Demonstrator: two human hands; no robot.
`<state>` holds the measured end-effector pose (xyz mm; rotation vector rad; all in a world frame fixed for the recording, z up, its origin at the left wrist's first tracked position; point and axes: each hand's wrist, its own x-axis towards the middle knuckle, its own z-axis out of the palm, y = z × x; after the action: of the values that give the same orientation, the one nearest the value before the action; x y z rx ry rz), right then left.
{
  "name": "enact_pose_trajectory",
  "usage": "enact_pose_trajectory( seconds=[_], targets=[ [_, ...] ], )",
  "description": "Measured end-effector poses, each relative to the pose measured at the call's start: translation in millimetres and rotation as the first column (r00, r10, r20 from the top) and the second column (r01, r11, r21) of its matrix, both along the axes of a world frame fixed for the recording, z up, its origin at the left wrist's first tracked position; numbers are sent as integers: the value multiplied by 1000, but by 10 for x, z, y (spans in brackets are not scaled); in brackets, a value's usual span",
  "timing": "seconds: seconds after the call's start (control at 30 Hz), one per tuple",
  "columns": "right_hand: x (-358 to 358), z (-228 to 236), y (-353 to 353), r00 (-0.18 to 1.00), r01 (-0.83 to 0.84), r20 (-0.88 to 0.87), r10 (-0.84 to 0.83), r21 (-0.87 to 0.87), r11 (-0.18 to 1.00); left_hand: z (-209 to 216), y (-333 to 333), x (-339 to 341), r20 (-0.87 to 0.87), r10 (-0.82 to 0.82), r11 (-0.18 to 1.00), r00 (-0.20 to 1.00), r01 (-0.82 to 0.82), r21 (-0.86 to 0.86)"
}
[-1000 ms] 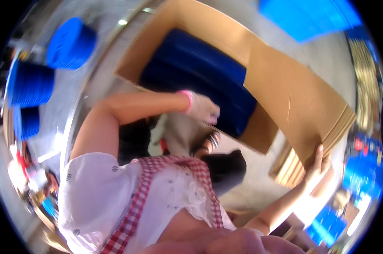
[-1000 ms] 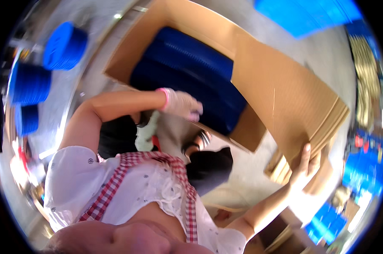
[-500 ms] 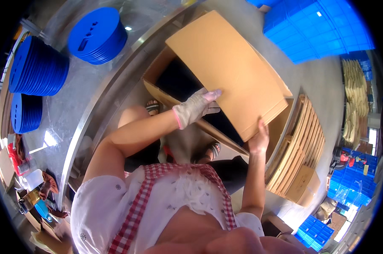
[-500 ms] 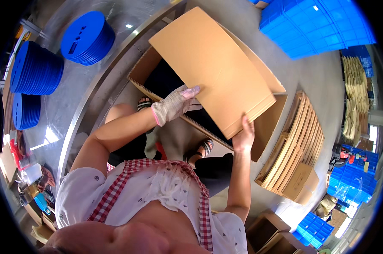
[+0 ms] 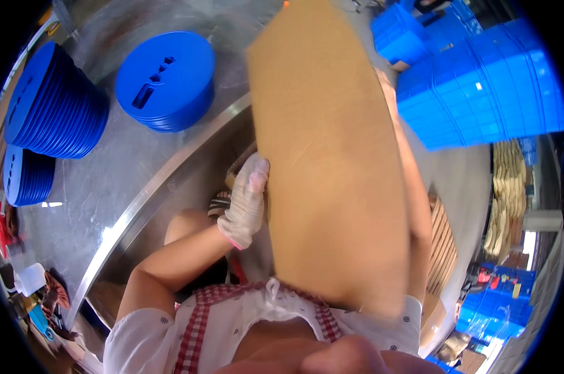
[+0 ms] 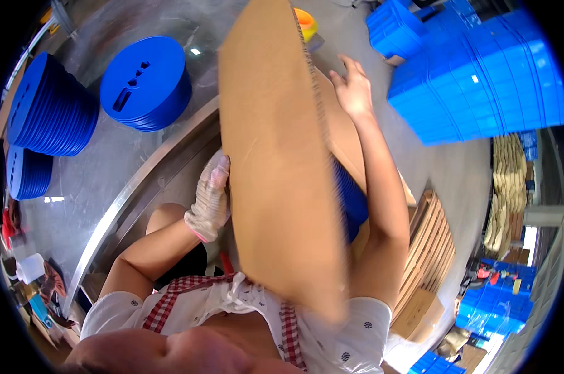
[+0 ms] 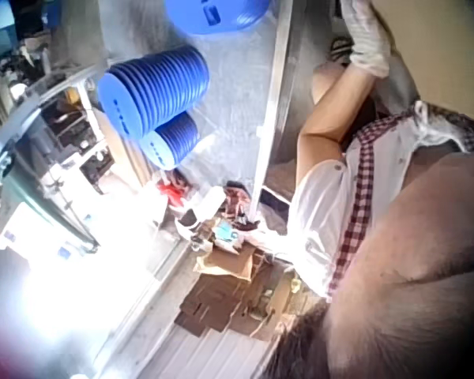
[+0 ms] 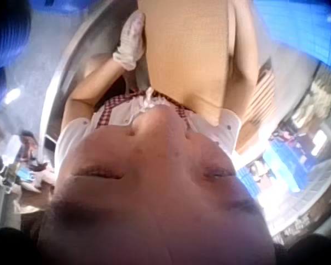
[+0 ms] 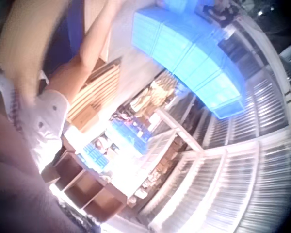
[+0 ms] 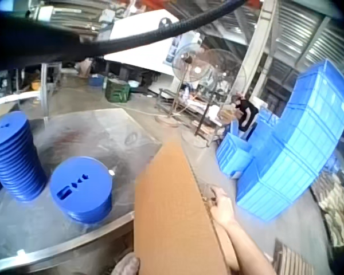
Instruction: The person stacks blue plastic lids and bases, placing them into a cardboard box. They arrange the items in rows, then close the box flaps and secure the package with a tape dispenser.
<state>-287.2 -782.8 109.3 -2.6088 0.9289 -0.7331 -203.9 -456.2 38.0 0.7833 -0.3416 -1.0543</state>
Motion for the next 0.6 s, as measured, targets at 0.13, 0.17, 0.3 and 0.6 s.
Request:
enact_pose_trajectory(
  seconds=[0.13, 0.17, 0.3, 0.6],
  targets=[
    [545, -403, -636, 937, 0, -347, -38, -110, 994, 0, -96, 23, -60, 22, 1000, 998, -22, 11],
    [596, -505, -718, 904, 31, -421, -71, -101, 994, 1, -135, 66, 100, 28, 994, 995, -39, 101],
    [903, -682, -857, 809, 60, -578, -106, -97, 993, 12, -105, 185, 33, 95, 976, 995, -99, 194],
    [1053, -828, -854, 793, 35, -605, -70, -70, 997, -47, 9, 315, 32, 121, 969, 992, -125, 215]
  ],
)
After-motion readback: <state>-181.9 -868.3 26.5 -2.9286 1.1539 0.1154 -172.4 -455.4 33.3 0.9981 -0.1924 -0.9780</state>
